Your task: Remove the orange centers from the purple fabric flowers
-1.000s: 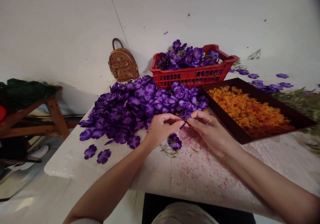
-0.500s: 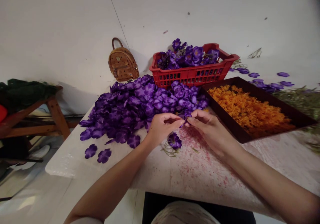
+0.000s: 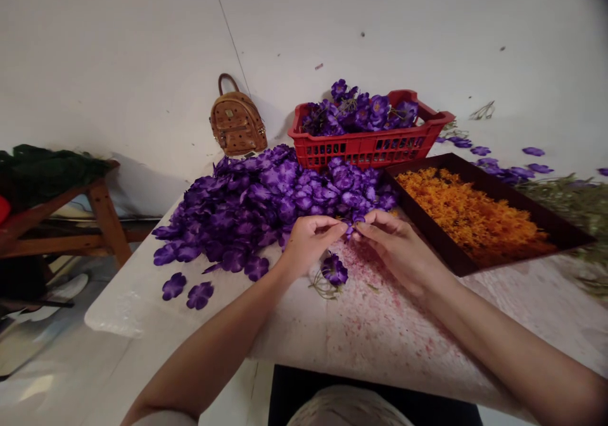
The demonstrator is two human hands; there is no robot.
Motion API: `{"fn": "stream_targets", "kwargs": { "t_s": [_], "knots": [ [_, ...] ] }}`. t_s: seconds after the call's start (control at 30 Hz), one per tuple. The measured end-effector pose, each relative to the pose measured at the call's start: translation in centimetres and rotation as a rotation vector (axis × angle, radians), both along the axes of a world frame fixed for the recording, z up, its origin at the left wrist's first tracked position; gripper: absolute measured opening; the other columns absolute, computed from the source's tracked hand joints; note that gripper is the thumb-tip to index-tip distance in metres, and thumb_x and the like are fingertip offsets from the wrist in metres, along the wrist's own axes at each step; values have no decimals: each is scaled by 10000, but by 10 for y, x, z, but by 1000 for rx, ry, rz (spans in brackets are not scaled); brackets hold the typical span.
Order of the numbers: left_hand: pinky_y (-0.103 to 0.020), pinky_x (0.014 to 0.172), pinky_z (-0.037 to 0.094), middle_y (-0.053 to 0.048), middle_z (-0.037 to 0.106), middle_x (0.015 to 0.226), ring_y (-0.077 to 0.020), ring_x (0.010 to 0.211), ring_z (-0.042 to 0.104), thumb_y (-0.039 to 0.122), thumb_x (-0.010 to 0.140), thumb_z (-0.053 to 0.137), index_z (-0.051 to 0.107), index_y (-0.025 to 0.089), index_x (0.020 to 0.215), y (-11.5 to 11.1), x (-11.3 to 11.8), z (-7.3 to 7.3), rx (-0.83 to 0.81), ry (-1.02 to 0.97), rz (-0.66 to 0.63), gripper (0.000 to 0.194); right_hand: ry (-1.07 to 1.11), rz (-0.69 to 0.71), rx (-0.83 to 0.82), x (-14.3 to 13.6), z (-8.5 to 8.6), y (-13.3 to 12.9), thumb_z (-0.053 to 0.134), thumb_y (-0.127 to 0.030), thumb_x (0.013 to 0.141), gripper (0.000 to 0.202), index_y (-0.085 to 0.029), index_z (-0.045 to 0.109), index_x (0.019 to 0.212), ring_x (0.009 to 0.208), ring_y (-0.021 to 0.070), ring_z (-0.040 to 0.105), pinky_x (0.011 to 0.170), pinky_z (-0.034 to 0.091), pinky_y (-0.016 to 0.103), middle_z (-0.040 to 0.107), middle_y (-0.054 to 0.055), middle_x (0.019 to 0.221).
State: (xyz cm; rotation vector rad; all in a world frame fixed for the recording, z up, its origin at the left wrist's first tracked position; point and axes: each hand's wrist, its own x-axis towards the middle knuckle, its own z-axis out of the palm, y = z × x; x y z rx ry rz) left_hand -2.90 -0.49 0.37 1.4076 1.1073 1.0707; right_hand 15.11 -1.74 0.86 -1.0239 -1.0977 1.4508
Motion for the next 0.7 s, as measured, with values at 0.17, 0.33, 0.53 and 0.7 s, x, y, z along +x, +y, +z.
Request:
{"fn": "stream_targets", "kwargs": {
  "t_s": [0.17,0.33,0.53,0.7],
  "knots": [
    [-246,598,394,-5,667,654,-110,606,537,380,808,801,770,157,754,8,-11,0,-11,-85,71,231,17,-80,22,-1,15,4,934,-516,688,383,-259,651,681,811,195,576,817,447,370,607,-10,759],
    [-245,626,434,-25,725,722,-116,640,583,387,749,850,784,158,771,8,-12,2,-5,-162,155,239,-22,-54,91,-11,29,-4,895,-500,755,306,-275,688,735,802,198,560,790,440,367,654,-1,810],
    [-244,666,503,-62,776,769,-108,644,628,424,750,864,790,146,800,1,-11,9,-140,-282,87,292,146,16,-43,-23,13,-1,927,-442,705,319,-251,673,685,852,185,568,862,453,332,620,-16,783],
    [-269,741,552,-88,807,833,-126,704,677,405,785,850,814,142,849,0,-10,12,-208,-288,25,273,112,30,-1,-17,-1,2,879,-433,765,273,-254,676,722,873,199,586,868,448,345,656,-12,808]
  ]
}}
